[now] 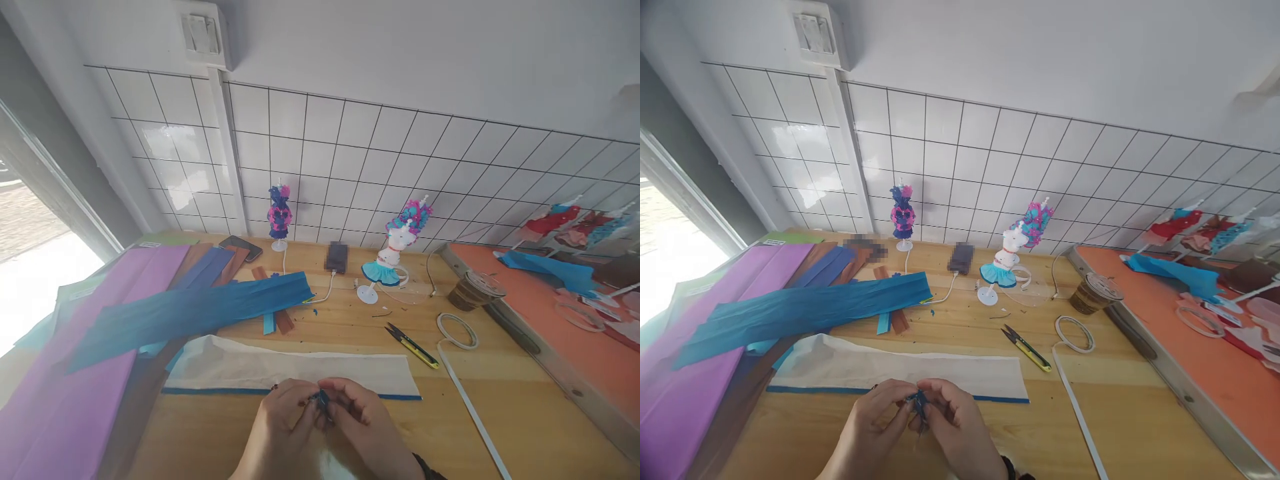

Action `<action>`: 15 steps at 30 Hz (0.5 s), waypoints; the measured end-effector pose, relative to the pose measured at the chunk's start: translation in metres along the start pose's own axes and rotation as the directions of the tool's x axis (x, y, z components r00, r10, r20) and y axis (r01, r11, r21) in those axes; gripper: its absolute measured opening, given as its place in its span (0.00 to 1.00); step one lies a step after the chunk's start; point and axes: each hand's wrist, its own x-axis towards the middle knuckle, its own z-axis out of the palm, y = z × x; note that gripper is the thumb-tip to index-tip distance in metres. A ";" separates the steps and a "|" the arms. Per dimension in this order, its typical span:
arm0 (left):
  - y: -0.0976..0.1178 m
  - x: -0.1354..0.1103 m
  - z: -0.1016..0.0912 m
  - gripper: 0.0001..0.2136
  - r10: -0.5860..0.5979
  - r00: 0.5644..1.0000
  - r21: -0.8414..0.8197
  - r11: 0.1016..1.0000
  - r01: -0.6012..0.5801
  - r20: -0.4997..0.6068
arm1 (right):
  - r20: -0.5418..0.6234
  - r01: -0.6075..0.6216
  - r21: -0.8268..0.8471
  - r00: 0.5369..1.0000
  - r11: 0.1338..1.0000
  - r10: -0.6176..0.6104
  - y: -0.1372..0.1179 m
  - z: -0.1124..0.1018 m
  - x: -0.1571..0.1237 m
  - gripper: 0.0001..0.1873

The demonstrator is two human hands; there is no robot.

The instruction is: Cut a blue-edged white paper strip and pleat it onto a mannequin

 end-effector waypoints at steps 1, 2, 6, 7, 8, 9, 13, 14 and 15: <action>-0.003 -0.002 -0.002 0.10 0.001 1.000 0.023 1.000 0.000 -0.020 | 0.027 -0.007 0.015 1.000 1.000 0.007 -0.001 0.002 0.000 0.16; -0.005 -0.003 -0.004 0.11 0.011 0.999 0.053 0.999 -0.009 -0.042 | 0.045 -0.012 0.021 0.999 1.000 0.012 -0.003 0.004 0.001 0.17; -0.003 -0.008 -0.013 0.13 0.114 0.993 0.169 0.979 -0.114 0.009 | 0.006 -0.034 -0.060 0.999 0.998 0.035 -0.001 0.009 0.004 0.23; 0.001 -0.009 -0.016 0.14 0.134 0.989 0.189 0.972 -0.142 0.055 | -0.019 -0.043 -0.112 0.999 0.993 0.041 0.001 0.009 0.005 0.24; 0.004 -0.011 -0.018 0.15 0.146 0.984 0.209 0.964 -0.164 0.101 | -0.046 -0.055 -0.176 0.998 0.983 0.047 0.002 0.010 0.006 0.25; 0.007 -0.012 -0.020 0.16 0.154 0.978 0.231 0.955 -0.185 0.143 | -0.072 -0.065 -0.247 0.996 0.967 0.049 0.004 0.010 0.007 0.25; 0.010 -0.021 -0.023 0.13 0.167 0.974 0.286 0.936 -0.207 0.156 | -0.144 -0.118 -0.452 0.988 0.884 0.058 0.008 0.012 0.008 0.25; 0.008 -0.024 -0.023 0.14 0.191 0.973 0.300 0.928 -0.223 0.131 | -0.135 -0.138 -0.450 0.987 0.882 0.086 0.008 0.014 0.008 0.26; 0.005 -0.027 -0.023 0.14 0.219 0.970 0.320 0.916 -0.242 0.106 | -0.108 -0.158 -0.426 0.987 0.891 0.123 0.006 0.016 0.008 0.27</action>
